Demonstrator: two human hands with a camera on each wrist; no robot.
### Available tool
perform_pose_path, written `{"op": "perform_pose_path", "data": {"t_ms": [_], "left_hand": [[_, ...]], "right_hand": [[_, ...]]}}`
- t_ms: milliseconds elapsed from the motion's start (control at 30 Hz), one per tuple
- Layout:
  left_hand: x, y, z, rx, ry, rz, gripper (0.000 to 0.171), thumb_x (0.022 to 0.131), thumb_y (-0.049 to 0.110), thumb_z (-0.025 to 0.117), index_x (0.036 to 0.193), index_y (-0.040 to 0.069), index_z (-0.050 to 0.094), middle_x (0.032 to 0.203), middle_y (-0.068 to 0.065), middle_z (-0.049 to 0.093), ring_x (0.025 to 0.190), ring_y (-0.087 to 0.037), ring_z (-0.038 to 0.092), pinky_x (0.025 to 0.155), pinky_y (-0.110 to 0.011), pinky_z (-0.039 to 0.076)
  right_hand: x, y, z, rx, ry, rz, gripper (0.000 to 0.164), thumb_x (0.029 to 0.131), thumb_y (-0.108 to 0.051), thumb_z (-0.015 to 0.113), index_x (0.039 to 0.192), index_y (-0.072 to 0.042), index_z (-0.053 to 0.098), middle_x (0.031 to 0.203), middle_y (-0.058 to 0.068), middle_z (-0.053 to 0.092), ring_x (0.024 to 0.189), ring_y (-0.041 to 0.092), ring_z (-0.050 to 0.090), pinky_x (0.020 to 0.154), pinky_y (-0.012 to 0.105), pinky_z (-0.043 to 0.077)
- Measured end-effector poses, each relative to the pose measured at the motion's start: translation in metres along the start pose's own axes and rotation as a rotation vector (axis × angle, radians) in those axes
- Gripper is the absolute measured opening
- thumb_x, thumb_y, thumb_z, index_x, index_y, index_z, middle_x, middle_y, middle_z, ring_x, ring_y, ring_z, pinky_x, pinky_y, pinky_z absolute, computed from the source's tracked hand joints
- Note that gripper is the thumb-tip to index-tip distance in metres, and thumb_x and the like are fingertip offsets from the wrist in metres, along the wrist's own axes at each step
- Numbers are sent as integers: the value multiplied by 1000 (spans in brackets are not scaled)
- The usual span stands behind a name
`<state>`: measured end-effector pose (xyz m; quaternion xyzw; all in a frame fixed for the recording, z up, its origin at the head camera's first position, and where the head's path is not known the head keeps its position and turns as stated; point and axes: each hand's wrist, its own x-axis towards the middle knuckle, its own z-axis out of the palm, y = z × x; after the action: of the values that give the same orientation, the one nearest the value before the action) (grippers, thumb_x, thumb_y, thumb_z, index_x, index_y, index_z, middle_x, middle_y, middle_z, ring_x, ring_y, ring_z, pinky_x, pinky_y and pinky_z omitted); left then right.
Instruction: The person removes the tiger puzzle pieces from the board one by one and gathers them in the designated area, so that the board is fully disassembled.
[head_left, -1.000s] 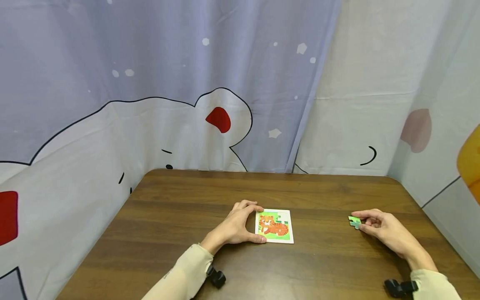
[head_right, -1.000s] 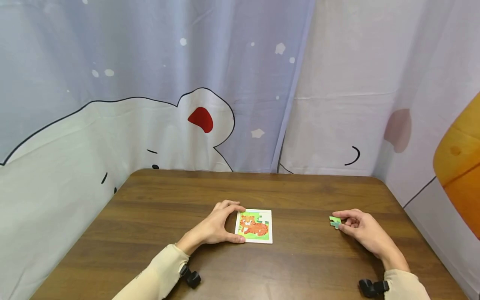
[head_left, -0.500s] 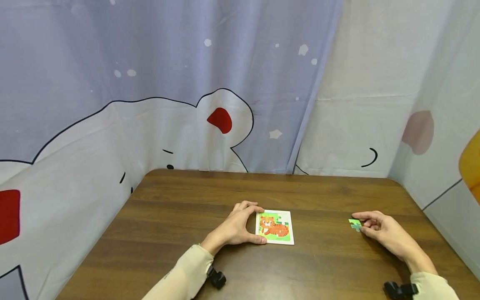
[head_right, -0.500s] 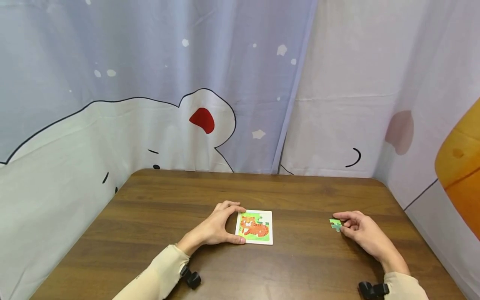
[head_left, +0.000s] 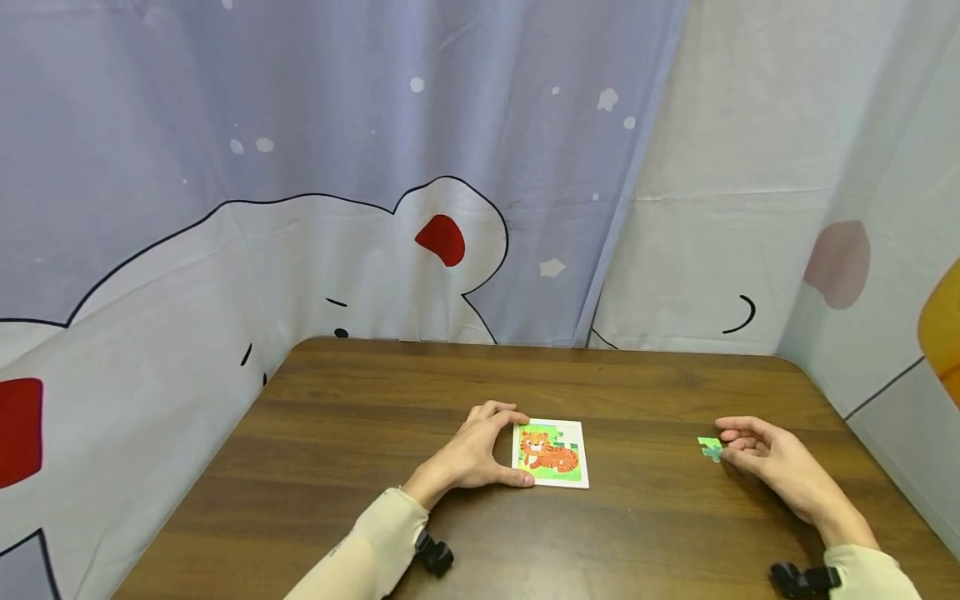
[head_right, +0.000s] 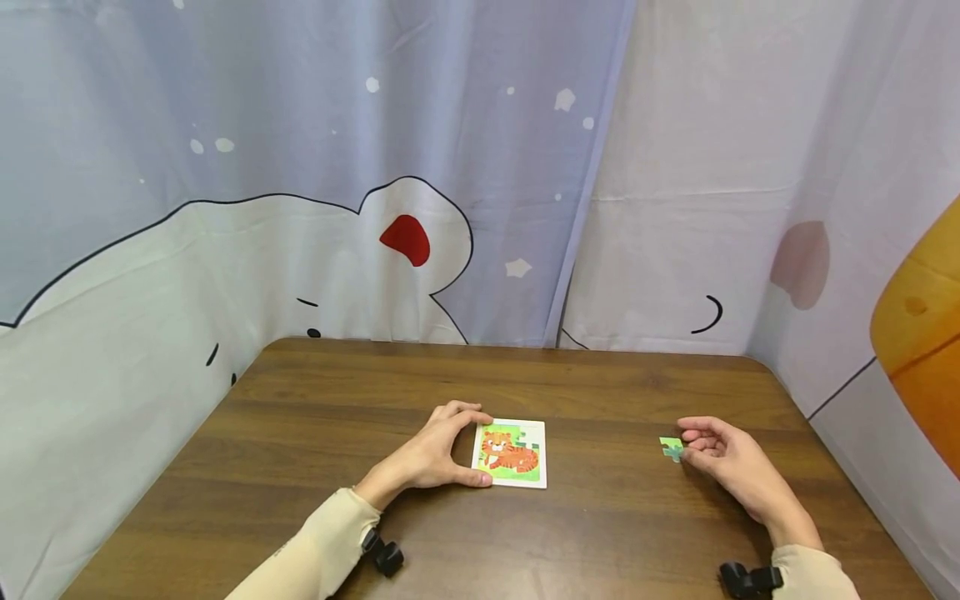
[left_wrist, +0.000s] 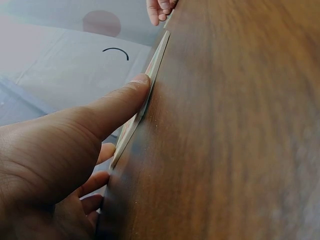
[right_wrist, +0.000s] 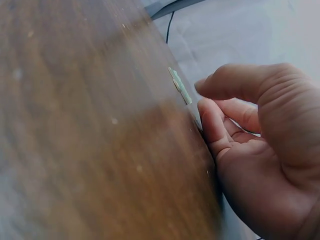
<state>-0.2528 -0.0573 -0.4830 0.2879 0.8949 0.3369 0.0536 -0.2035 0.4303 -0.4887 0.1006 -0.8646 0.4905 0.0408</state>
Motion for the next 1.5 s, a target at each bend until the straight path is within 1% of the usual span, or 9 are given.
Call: {"op": "perform_pose_path", "data": {"t_ms": [233,400,633,700,867,967,1167,1233,1500], "left_hand": [[1,1,0,0,4,2,89,79,47,102,154,18,63,169,-10,47,156,-34,40,126,-60,39],[1,2,0,-3,1,4,89,80,47,102,154,18,63,169,-10,46,155,-34,40,125,-60,39],[1,2,0,-1,-1,7,89,80,48,101,154,18,63,170,-10,46,154,-34,41,125,-61,40],[1,2,0,-1,-1,9,89,80,48,101,155,18,62,170,-10,46,154,-34,41,125,-61,40],[2,2,0,-3,3,12,89,80,48,101,154,18,63,169,-10,46,155,-34,41,125,-61,39],[2,3,0,-6,3,13,89,80,49,101,154,18,63,169,-10,46,156,-34,40,125,-62,39],[0,1,0,-6,8,20,89,80,48,101,154,18,62,169,-11,46,155,-36,40,124,-63,39],[-1,1,-1,-5,9,20,89,81,48,101,154,18,62,169,-11,46,155,-37,40,124,-64,39],[-1,0,0,-1,10,18,89,80,48,102,153,17,63,169,-13,47,153,-37,42,122,-64,41]], "right_hand": [[-2,-1,-4,55,21,7,48,107,-4,73,146,16,54,122,0,73,104,8,71,84,18,58],[-2,-8,-7,72,40,-3,46,109,-8,72,148,11,55,125,-2,77,110,4,73,89,15,57],[-1,-14,-5,108,38,-23,48,109,-5,70,152,10,54,130,-5,78,116,2,73,92,14,57],[-1,-17,-4,107,45,-35,47,109,-5,71,152,7,56,130,-7,77,117,1,73,92,14,56],[3,-35,-6,135,76,-75,44,107,-3,73,150,-2,62,129,-11,77,117,0,73,93,13,56],[6,-50,-7,146,86,-114,45,106,1,73,150,-2,63,129,-10,77,115,1,74,95,13,56],[12,-78,-7,20,93,-179,46,106,-2,74,151,1,62,130,-13,76,115,1,73,97,12,55],[15,-85,-5,12,97,-184,46,106,-3,74,151,1,62,131,-12,76,115,1,73,97,13,55],[26,-101,15,103,60,-215,47,104,1,75,150,2,62,131,-6,77,116,5,74,97,15,57]]}}
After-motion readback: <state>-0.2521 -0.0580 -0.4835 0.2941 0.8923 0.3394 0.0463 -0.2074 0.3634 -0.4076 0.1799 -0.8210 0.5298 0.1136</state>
